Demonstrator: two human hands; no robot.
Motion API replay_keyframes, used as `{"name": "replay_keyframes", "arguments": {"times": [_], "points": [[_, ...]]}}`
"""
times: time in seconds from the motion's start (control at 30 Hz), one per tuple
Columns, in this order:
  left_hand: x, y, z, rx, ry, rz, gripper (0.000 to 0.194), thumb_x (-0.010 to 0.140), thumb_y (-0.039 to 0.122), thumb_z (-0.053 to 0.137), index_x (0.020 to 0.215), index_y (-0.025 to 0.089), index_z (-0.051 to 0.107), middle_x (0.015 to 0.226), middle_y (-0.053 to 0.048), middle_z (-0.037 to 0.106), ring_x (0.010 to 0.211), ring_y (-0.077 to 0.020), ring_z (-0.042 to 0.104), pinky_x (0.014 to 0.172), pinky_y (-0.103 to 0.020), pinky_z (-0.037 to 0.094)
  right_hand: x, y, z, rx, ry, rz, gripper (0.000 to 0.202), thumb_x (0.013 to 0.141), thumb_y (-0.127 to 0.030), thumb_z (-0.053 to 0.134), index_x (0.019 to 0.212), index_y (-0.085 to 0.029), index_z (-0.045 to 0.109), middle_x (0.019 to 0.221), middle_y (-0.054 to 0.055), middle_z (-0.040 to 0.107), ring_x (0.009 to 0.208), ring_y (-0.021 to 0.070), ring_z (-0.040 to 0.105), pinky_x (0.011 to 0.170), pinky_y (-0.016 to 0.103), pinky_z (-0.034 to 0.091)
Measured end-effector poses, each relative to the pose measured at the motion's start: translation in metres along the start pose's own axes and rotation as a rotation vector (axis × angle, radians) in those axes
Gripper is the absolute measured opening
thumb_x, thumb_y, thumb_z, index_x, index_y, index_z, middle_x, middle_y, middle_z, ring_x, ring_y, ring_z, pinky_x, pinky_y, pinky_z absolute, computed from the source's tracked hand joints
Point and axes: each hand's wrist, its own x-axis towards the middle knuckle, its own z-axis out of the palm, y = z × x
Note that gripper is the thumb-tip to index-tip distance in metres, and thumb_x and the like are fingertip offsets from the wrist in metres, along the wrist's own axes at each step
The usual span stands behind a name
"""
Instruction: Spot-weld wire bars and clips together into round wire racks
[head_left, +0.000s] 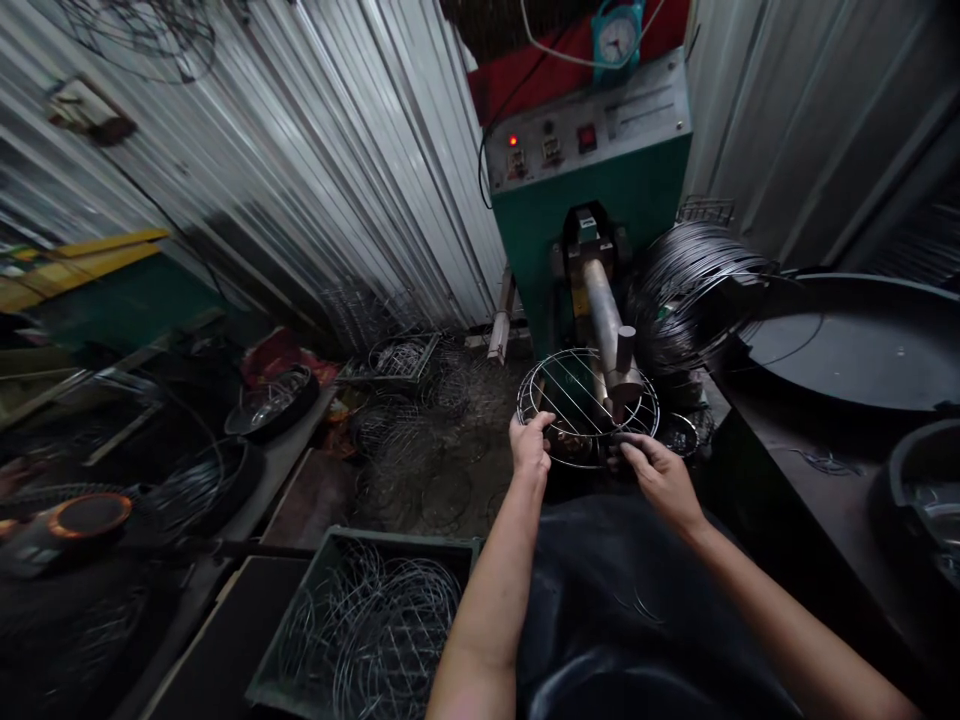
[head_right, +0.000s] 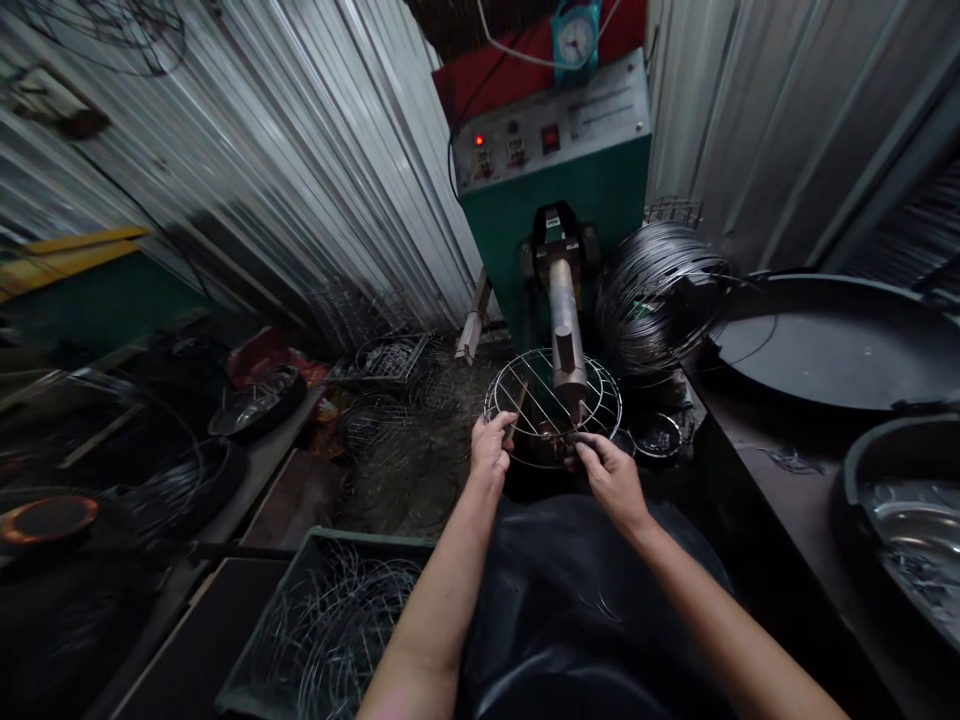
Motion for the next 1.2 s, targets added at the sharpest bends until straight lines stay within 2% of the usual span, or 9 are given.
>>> {"name": "replay_keyframes", "arguments": {"times": [0.1, 0.23, 0.33, 0.67, 0.9, 1.2], "points": [[-0.002, 0.000, 0.003, -0.005, 0.004, -0.020, 0.033, 0.047, 0.020, 0.071, 0.072, 0.016, 0.050, 0.059, 0.007, 0.044, 0.041, -0.0014, 0.036, 0.036, -0.015, 0.017, 0.000, 0.000, -0.004, -0.036, 0.016, -0.039, 0.035, 0.075, -0.048, 0.059, 0.093, -0.019, 0.066, 0.078, 0.006, 0.070, 0.071, 0.0209, 0.066, 0.063, 0.033, 0.055], [-0.003, -0.002, 0.003, -0.012, 0.006, -0.015, 0.034, 0.047, 0.018, 0.072, 0.074, 0.016, 0.051, 0.059, 0.008, 0.042, 0.040, -0.0004, 0.033, 0.036, -0.015, 0.015, 0.004, 0.010, -0.008, -0.136, -0.073, 0.031, 0.036, 0.072, -0.048, 0.061, 0.088, -0.017, 0.067, 0.061, 0.003, 0.066, 0.052, 0.0177, 0.061, 0.049, 0.030, 0.051], [-0.003, -0.002, 0.002, -0.016, 0.009, -0.005, 0.033, 0.048, 0.016, 0.070, 0.074, 0.016, 0.050, 0.059, 0.008, 0.042, 0.040, -0.0002, 0.031, 0.036, -0.016, 0.014, 0.007, 0.016, -0.009, -0.141, -0.093, 0.057, 0.035, 0.072, -0.045, 0.061, 0.089, -0.015, 0.067, 0.060, 0.003, 0.066, 0.050, 0.0164, 0.060, 0.046, 0.028, 0.050], [-0.004, -0.005, 0.008, 0.008, 0.001, 0.006, 0.037, 0.048, 0.019, 0.073, 0.077, 0.016, 0.051, 0.062, 0.007, 0.046, 0.042, -0.0019, 0.038, 0.037, -0.015, 0.017, 0.007, 0.012, -0.009, -0.021, -0.044, 0.069, 0.042, 0.069, -0.051, 0.064, 0.089, -0.014, 0.065, 0.070, 0.005, 0.067, 0.060, 0.0186, 0.065, 0.047, 0.028, 0.053], [0.000, -0.007, 0.009, -0.002, 0.004, -0.036, 0.035, 0.048, 0.017, 0.070, 0.077, 0.016, 0.050, 0.056, 0.009, 0.041, 0.040, -0.0025, 0.038, 0.034, -0.016, 0.018, 0.013, 0.011, -0.012, 0.006, -0.050, 0.064, 0.037, 0.069, -0.048, 0.065, 0.087, -0.016, 0.065, 0.069, 0.004, 0.066, 0.060, 0.0175, 0.064, 0.052, 0.029, 0.054], [-0.001, -0.008, 0.013, 0.024, 0.052, -0.084, 0.035, 0.050, 0.018, 0.074, 0.078, 0.015, 0.053, 0.055, 0.007, 0.046, 0.040, -0.0039, 0.039, 0.036, -0.017, 0.019, 0.020, 0.005, -0.008, -0.025, -0.083, 0.039, 0.037, 0.070, -0.051, 0.062, 0.082, -0.016, 0.065, 0.066, 0.004, 0.065, 0.056, 0.0168, 0.061, 0.055, 0.031, 0.053]]}}
